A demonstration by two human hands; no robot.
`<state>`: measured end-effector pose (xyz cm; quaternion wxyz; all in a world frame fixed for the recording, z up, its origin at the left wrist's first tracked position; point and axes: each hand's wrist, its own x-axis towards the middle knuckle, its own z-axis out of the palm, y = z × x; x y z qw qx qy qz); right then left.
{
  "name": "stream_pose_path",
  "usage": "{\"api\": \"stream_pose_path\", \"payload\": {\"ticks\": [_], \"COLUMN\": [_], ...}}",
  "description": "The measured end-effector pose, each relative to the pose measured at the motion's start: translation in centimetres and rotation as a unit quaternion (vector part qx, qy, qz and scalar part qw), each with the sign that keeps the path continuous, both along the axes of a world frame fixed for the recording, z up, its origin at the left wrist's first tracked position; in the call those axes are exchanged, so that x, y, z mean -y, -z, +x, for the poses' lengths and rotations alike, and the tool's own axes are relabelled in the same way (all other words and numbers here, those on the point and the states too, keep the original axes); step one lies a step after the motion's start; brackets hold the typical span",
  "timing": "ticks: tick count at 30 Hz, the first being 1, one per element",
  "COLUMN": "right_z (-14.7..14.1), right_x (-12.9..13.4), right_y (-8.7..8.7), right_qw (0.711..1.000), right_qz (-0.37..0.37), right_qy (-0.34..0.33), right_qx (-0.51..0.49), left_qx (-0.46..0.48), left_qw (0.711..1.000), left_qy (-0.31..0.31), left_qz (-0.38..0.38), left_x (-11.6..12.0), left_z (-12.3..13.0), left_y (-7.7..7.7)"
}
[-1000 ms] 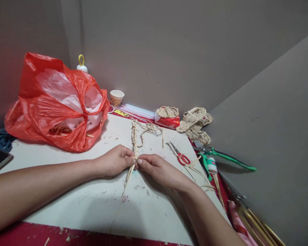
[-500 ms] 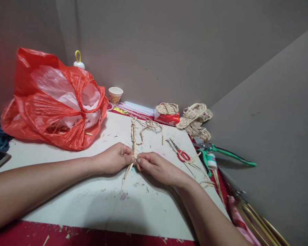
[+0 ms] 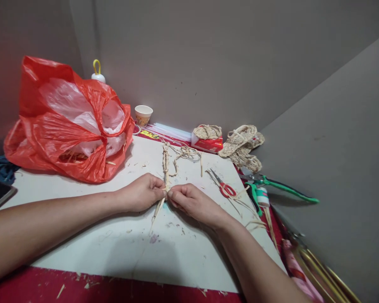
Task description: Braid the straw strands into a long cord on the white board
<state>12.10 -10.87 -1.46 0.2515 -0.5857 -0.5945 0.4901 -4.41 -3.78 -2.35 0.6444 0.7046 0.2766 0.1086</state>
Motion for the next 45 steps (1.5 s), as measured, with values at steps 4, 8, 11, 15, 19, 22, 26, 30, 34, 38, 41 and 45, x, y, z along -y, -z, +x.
{"api": "stream_pose_path", "payload": {"ticks": [4, 8, 11, 15, 19, 22, 26, 30, 34, 38, 41, 45], "right_z": [-0.8, -2.2, -3.2, -3.8, -4.1, -4.3, -4.7, -5.3, -5.3, -4.4, -3.8, -3.0], "right_x": [0.3, 0.5, 0.6, 0.8, 1.0, 1.1, 1.4, 1.7, 1.7, 1.3, 1.1, 1.0], "right_y": [-0.2, -0.1, 0.2, 0.8, 0.9, 0.5, 0.2, 0.7, 0.8, 0.3, 0.0, -0.1], "right_qw": [1.0, 0.993, 0.984, 0.972, 0.954, 0.938, 0.931, 0.928, 0.916, 0.907, 0.907, 0.91], "right_qz": [0.0, 0.019, 0.025, 0.036, -0.028, -0.067, -0.072, -0.057, -0.057, -0.073, -0.095, -0.105], "right_qy": [0.027, 0.113, 0.174, 0.218, 0.234, 0.223, 0.197, 0.174, 0.19, 0.208, 0.18, 0.148], "right_qx": [-0.005, 0.029, 0.008, -0.082, -0.184, -0.258, -0.299, -0.324, -0.349, -0.357, -0.369, -0.374], "left_qx": [-0.011, -0.036, -0.051, -0.075, -0.087, -0.048, -0.026, -0.019, -0.031, -0.067, -0.017, 0.042], "left_qw": [0.999, 0.994, 0.992, 0.993, 0.996, 0.996, 0.996, 0.995, 0.995, 0.994, 0.986, 0.98], "left_qy": [-0.006, -0.01, -0.004, -0.008, -0.008, -0.022, -0.056, -0.083, -0.067, -0.015, -0.166, -0.133], "left_qz": [0.042, 0.101, 0.112, 0.095, -0.018, -0.068, -0.072, -0.051, -0.061, -0.084, 0.004, -0.14], "left_x": [0.3, 0.9, 1.7, 2.8, 3.5, 3.8, 4.3, 5.0, 5.4, 4.2, 2.6, 2.0], "left_z": [0.0, -0.2, -0.6, -0.9, -0.9, -0.6, -0.1, 0.4, -0.1, -2.0, -2.7, -1.6], "left_y": [-0.1, -0.7, -1.4, -1.7, -1.6, -1.3, -1.0, -0.4, -1.2, -2.8, -3.1, -2.4]}}
